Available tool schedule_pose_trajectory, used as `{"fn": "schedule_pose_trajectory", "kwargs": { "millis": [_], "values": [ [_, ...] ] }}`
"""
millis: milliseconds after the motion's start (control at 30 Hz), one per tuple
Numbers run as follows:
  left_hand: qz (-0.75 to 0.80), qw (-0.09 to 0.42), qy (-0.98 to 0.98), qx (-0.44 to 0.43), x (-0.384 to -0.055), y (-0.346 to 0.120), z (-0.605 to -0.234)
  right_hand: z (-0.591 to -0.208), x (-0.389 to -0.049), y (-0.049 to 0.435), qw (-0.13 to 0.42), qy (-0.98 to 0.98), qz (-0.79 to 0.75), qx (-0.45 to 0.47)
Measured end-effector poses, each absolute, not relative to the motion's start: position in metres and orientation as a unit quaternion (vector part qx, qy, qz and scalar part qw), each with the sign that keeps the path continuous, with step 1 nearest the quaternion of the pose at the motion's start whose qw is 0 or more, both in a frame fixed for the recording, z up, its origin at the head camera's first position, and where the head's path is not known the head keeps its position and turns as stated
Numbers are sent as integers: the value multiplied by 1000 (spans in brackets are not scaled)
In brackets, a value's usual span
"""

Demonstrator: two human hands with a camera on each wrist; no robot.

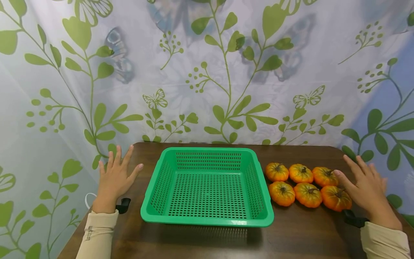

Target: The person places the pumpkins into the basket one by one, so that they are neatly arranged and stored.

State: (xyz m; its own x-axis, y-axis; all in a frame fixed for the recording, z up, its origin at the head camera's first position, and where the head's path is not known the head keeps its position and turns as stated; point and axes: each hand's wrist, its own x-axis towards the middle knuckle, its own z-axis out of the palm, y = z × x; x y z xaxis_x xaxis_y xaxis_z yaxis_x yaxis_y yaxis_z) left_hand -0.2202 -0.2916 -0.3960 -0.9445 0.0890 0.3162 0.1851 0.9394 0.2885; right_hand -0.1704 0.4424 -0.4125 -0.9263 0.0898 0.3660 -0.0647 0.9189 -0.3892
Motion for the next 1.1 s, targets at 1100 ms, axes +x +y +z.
{"fn": "schedule_pose_trajectory", "kwargs": {
  "millis": [1100],
  "values": [
    [-322,144,-927,-126,-229,-290,-406,-430,-161,478,86,-907,412,32]
  ]
}}
